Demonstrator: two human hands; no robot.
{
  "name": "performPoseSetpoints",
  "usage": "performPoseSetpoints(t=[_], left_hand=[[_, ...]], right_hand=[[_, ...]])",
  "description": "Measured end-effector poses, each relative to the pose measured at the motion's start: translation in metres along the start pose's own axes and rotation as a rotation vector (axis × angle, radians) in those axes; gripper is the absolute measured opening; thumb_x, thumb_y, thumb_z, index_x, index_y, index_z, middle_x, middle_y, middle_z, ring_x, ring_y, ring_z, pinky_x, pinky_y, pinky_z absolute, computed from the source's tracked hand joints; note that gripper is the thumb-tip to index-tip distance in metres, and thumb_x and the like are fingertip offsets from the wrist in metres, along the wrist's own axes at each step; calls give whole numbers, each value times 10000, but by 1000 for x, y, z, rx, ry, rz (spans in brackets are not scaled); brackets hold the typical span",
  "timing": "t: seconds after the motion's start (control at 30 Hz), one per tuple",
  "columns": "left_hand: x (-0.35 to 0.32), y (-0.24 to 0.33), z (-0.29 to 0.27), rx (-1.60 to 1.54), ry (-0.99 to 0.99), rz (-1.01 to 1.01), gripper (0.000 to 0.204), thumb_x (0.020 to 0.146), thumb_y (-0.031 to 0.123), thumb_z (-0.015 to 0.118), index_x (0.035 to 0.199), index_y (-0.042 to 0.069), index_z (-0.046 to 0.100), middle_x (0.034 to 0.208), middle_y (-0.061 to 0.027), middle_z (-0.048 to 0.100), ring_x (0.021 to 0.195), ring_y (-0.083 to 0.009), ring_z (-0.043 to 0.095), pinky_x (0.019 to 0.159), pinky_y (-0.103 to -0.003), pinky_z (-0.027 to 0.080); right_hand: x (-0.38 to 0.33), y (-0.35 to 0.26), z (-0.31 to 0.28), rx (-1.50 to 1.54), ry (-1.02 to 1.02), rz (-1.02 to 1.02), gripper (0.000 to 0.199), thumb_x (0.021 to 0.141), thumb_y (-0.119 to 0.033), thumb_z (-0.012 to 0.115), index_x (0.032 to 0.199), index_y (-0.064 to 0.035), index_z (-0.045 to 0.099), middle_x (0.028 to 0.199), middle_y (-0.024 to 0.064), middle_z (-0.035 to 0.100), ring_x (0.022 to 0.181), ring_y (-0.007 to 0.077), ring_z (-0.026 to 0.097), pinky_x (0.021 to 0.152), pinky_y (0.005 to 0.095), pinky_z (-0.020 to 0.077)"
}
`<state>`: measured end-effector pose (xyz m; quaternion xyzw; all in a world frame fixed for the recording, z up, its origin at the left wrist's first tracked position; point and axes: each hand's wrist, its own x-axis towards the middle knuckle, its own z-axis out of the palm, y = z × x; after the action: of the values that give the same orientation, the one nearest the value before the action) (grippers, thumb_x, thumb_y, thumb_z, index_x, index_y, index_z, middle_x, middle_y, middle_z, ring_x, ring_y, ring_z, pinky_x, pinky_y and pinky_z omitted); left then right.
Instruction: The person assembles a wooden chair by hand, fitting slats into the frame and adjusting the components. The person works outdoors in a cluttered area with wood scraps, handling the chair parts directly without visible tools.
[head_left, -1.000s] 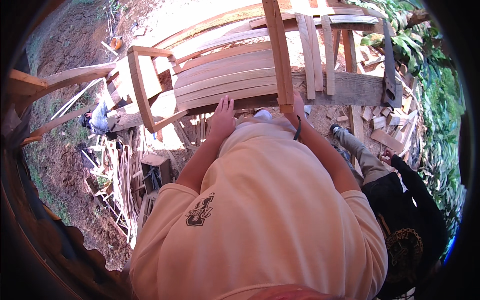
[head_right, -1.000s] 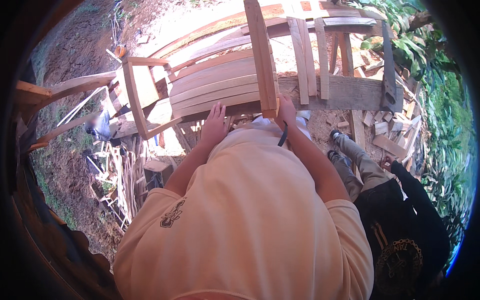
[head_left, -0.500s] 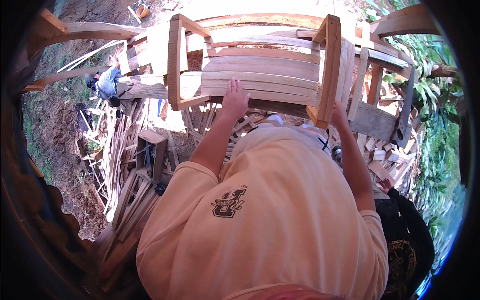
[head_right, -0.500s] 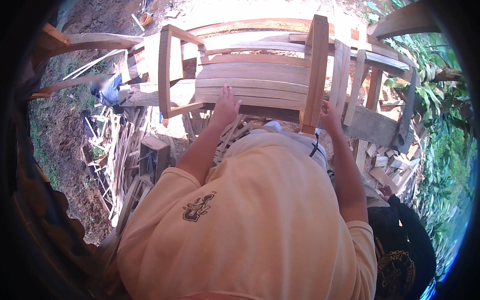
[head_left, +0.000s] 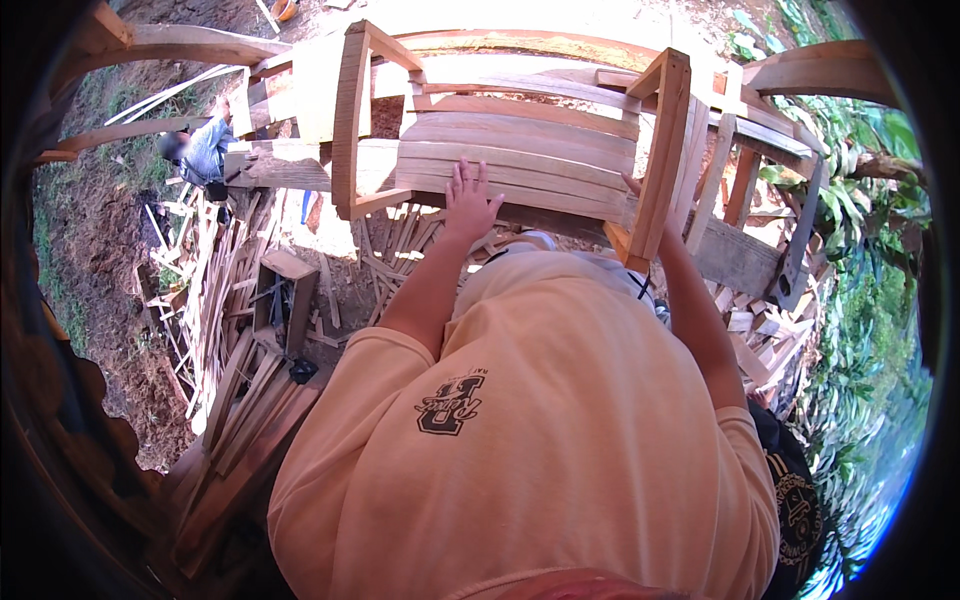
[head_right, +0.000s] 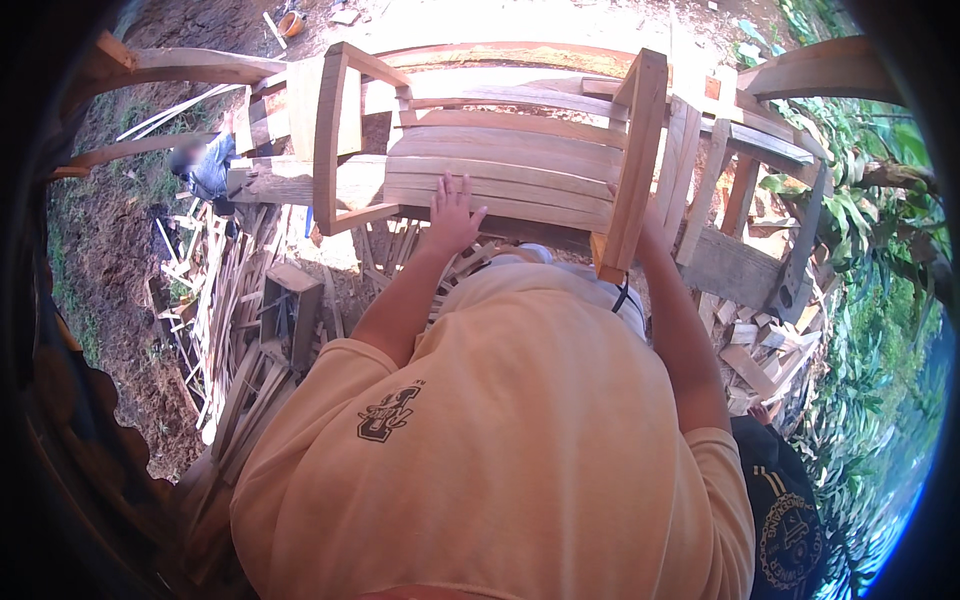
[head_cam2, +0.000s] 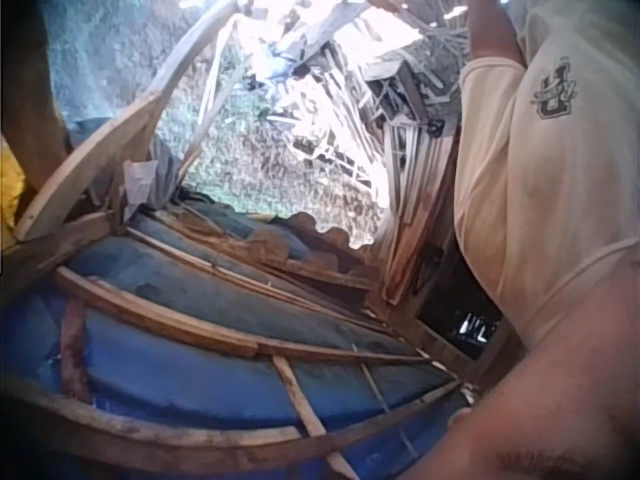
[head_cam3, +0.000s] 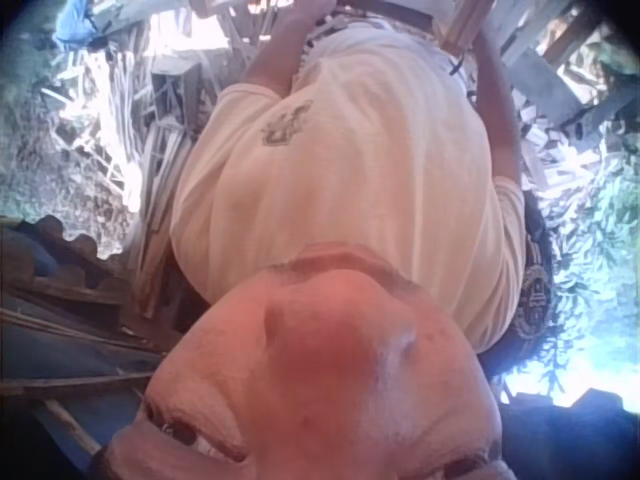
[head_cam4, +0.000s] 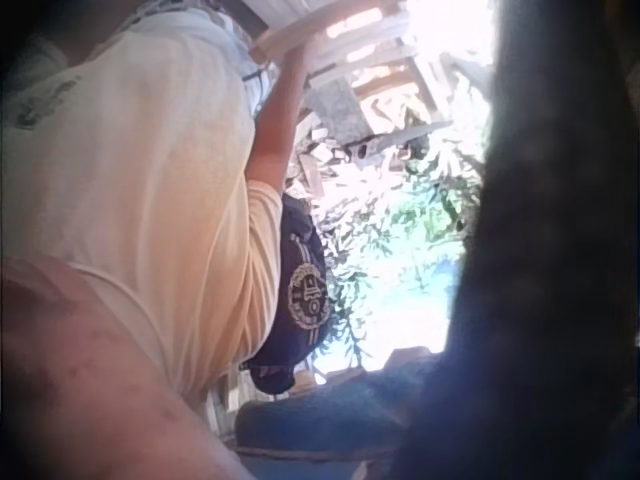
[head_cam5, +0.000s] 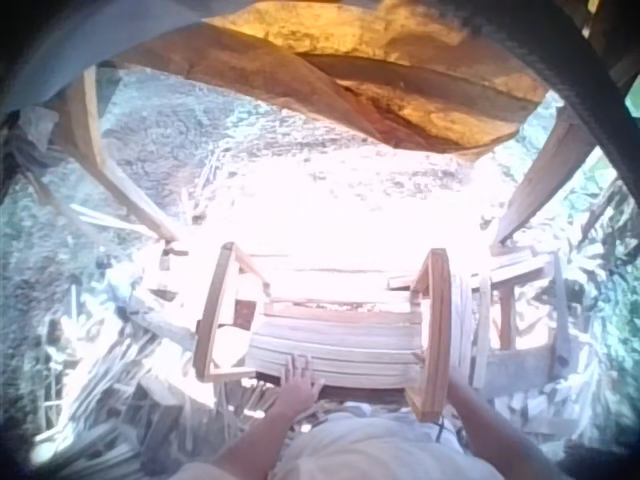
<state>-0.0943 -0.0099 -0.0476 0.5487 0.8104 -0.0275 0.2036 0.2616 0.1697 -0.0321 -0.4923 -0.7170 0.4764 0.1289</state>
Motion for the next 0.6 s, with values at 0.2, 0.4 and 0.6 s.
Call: performPoseSetpoints(t=[0.2,0.4,0.6], left_hand=[[3,3,0,23,-61,-36,874,991,553,498,1639,145,77,1681,-239,-41,1557,-417,4,1216,-600,115],[4,4,-1,46,-115,-46,916,982,596,491,1637,131,49,1680,-238,-68,1556,-419,-35,1212,-612,108],[8,7,-4,28,-145,-45,930,981,611,483,1635,118,41,1677,-244,-83,1554,-426,-50,1210,-618,106]], right_hand=[[7,21,2,-206,-98,10,433,991,-451,587,1367,-243,637,1318,211,585,1219,354,573,1010,431,450],[17,-27,-7,-85,-166,501,465,996,-501,556,1363,-227,634,1347,220,568,1278,374,537,1038,437,444],[34,65,17,-588,-73,-246,378,1029,-333,509,1375,-223,613,1441,157,530,1349,360,490,1102,434,412]])
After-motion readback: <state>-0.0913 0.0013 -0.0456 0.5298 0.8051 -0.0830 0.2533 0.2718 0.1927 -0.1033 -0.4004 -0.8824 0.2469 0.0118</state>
